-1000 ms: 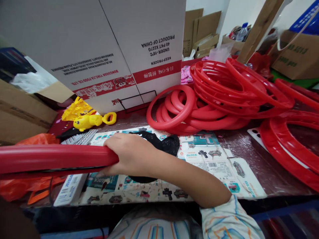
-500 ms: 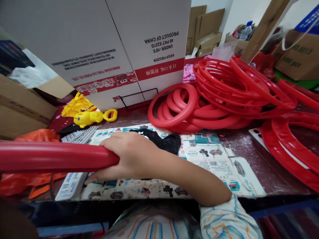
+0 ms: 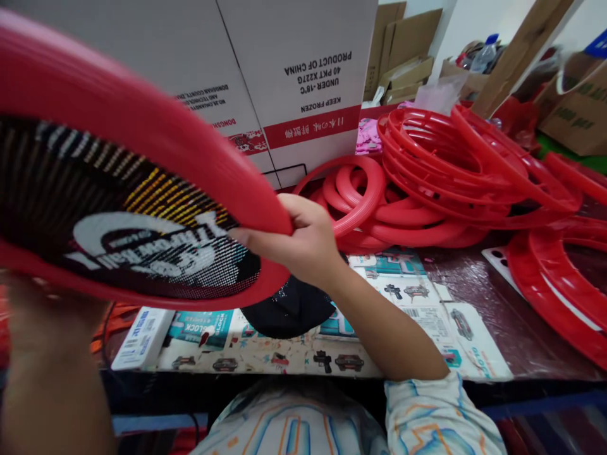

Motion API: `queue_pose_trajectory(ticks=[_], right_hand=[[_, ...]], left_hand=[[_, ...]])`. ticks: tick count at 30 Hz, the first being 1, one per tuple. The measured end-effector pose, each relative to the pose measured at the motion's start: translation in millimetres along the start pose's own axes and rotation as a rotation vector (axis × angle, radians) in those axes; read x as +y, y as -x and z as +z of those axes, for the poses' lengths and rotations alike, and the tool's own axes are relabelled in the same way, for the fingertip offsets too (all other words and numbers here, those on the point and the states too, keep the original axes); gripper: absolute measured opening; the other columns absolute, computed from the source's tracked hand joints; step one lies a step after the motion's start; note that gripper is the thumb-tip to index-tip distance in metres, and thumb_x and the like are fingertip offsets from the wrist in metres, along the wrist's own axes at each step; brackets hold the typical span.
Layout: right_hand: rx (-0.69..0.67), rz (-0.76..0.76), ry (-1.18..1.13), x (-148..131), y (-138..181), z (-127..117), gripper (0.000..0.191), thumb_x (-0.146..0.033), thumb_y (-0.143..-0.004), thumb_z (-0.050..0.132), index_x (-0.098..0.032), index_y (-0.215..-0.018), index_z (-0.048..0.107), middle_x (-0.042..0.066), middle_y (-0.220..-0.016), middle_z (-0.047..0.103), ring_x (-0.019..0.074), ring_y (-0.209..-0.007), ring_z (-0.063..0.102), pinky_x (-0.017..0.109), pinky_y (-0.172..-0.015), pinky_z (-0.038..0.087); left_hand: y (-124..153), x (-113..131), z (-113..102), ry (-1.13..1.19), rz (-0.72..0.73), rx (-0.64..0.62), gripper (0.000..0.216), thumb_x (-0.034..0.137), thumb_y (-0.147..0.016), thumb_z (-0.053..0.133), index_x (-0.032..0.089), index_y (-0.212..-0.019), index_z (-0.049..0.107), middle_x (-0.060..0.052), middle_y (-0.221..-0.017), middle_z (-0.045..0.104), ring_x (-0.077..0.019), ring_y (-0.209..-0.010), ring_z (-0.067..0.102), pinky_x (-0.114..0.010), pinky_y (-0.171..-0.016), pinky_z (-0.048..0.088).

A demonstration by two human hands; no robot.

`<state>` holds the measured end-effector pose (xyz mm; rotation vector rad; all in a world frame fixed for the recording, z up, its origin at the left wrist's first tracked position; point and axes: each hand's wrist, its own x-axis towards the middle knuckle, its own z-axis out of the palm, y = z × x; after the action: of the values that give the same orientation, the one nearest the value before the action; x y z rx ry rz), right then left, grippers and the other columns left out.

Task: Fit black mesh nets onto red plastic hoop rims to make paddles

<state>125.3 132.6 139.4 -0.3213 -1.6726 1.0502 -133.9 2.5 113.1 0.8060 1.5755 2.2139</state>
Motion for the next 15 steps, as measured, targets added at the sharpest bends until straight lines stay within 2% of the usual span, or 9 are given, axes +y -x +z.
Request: queue_pose_trajectory(ticks=[2, 4, 9, 12, 15], right_hand=[[0.116, 0.053, -0.014, 0, -1, -5, 0.032, -0.046, -0.071, 0.076, -0.020, -0.068, 0.056, -0.004, -0.066, 0.050, 0.0096, -0.057, 0.046, 0.023, -0.051, 0.042], [0.166, 0.054, -0.008, 0, 1, -4, 0.033, -0.048, -0.071, 0.076, -0.021, -0.071, 0.057, -0.003, -0.068, 0.052, 0.0116, -0.060, 0.049, 0.026, -0.052, 0.045], [0.078, -0.137, 0.078, -4, 7, 7, 0.029, -0.037, -0.072, 0.077, -0.022, -0.064, 0.053, -0.003, -0.068, 0.056, 0.0129, -0.061, 0.051, 0.028, -0.055, 0.046], [0.065, -0.231, 0.091, -10, 8, 10, 0.034, -0.032, -0.072, 0.078, -0.021, -0.060, 0.048, -0.004, -0.065, 0.052, 0.0108, -0.056, 0.046, 0.027, -0.053, 0.042], [0.074, -0.254, 0.119, -15, 11, 13, 0.033, -0.032, -0.072, 0.078, -0.021, -0.061, 0.048, -0.005, -0.062, 0.049, 0.0099, -0.054, 0.042, 0.026, -0.051, 0.039]], left_hand=[[5, -11, 5, 0.062, 0.040, -0.025, 0.057, 0.070, -0.080, 0.055, 0.032, -0.123, 0.060, 0.003, -0.142, 0.051, -0.0259, -0.138, 0.038, -0.044, -0.118, 0.027], [4, -21, 15, 0.134, 0.085, -0.027, 0.062, 0.073, -0.079, 0.049, 0.031, -0.124, 0.060, 0.002, -0.138, 0.056, -0.0270, -0.137, 0.040, -0.046, -0.118, 0.029], [-16, -32, 41, 0.267, 0.225, 0.047, 0.058, 0.056, -0.089, 0.033, 0.020, -0.129, 0.055, -0.004, -0.135, 0.059, -0.0263, -0.137, 0.040, -0.046, -0.117, 0.031], [-22, -34, 44, 0.314, 0.267, 0.070, 0.056, 0.053, -0.092, 0.030, 0.019, -0.128, 0.054, -0.003, -0.136, 0.058, -0.0254, -0.138, 0.039, -0.043, -0.116, 0.031], [-22, -34, 42, 0.360, 0.253, 0.063, 0.055, 0.053, -0.092, 0.030, 0.019, -0.126, 0.057, -0.002, -0.137, 0.057, -0.0249, -0.137, 0.040, -0.040, -0.115, 0.033]])
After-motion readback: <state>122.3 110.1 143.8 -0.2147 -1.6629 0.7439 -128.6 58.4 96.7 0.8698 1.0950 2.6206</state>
